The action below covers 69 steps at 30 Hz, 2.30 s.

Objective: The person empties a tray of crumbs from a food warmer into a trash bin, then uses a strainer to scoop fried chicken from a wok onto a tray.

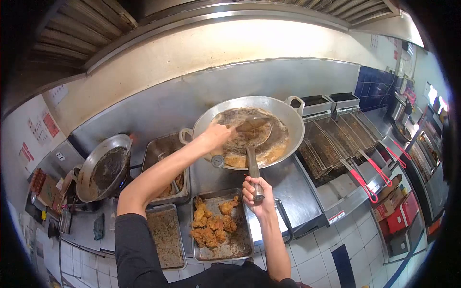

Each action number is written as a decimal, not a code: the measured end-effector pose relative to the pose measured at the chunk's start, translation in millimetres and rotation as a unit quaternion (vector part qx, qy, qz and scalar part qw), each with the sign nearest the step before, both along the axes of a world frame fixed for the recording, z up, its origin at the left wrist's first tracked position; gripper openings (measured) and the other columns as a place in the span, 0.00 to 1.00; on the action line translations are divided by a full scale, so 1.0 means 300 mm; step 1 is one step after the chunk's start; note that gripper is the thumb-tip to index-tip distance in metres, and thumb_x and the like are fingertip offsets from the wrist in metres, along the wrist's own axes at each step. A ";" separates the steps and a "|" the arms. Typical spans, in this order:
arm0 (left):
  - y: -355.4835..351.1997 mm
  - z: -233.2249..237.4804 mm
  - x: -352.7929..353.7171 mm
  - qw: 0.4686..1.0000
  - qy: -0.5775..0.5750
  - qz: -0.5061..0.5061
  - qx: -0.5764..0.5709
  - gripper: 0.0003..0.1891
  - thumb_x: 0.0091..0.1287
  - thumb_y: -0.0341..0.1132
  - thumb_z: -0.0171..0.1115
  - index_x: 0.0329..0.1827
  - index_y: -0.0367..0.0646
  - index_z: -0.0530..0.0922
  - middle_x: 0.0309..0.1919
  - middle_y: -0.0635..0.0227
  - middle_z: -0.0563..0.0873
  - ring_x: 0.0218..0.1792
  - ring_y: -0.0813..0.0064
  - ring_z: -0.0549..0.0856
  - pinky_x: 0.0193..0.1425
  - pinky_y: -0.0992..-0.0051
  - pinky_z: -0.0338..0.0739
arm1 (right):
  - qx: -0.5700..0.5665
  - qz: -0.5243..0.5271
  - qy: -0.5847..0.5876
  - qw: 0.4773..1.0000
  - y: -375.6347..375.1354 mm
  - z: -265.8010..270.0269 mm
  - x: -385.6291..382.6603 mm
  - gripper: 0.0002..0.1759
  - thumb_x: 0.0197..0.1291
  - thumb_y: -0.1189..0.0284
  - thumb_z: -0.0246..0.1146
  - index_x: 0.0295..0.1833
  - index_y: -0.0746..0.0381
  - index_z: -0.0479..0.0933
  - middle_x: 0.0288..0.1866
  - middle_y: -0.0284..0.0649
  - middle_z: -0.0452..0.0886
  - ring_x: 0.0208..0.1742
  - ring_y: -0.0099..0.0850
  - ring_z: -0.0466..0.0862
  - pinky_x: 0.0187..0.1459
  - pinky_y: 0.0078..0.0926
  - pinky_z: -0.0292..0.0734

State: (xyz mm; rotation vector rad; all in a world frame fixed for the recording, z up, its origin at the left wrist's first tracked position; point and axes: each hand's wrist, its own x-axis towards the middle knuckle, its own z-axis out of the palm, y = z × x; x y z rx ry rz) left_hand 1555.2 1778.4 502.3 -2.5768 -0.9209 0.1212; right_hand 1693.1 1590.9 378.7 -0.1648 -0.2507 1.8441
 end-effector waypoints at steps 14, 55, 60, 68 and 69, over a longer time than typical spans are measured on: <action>0.080 -0.143 0.014 0.999 0.005 0.001 0.052 0.27 0.59 0.26 0.58 0.65 0.35 0.68 0.28 0.56 0.86 0.31 0.61 0.88 0.33 0.65 0.83 | -0.023 -0.041 0.035 0.998 -0.059 0.047 -0.010 0.06 0.63 0.70 0.54 0.34 0.60 0.68 0.20 0.31 0.65 0.18 0.24 0.68 0.16 0.21 0.61; 0.377 -0.240 0.148 0.995 -0.073 0.060 0.017 0.14 0.65 0.30 0.53 0.52 0.37 0.76 0.36 0.55 0.87 0.39 0.57 0.88 0.39 0.61 0.84 | -0.027 -0.024 -0.014 0.999 -0.132 0.135 -0.013 0.08 0.64 0.68 0.53 0.33 0.57 0.65 0.21 0.31 0.65 0.18 0.24 0.68 0.15 0.22 0.61; 0.274 -0.210 0.122 0.999 -0.033 -0.021 0.032 0.13 0.64 0.31 0.56 0.50 0.37 0.77 0.34 0.56 0.87 0.38 0.59 0.89 0.38 0.63 0.85 | -0.033 -0.011 -0.015 0.999 -0.056 0.057 0.035 0.06 0.63 0.69 0.53 0.34 0.57 0.65 0.21 0.31 0.65 0.17 0.24 0.68 0.14 0.20 0.61; 0.261 -0.143 0.075 0.998 0.018 0.003 0.058 0.14 0.62 0.30 0.57 0.51 0.38 0.77 0.31 0.57 0.88 0.34 0.59 0.89 0.33 0.62 0.84 | -0.015 -0.015 0.021 1.000 -0.031 0.021 0.011 0.06 0.63 0.69 0.52 0.35 0.58 0.65 0.21 0.31 0.65 0.17 0.25 0.69 0.14 0.21 0.62; 0.255 -0.130 0.072 0.999 -0.010 0.022 0.036 0.23 0.61 0.26 0.56 0.61 0.42 0.72 0.31 0.55 0.86 0.35 0.57 0.87 0.35 0.61 0.84 | -0.019 -0.014 0.029 0.999 -0.035 0.024 0.007 0.06 0.63 0.69 0.52 0.35 0.58 0.65 0.21 0.31 0.65 0.17 0.25 0.68 0.14 0.22 0.62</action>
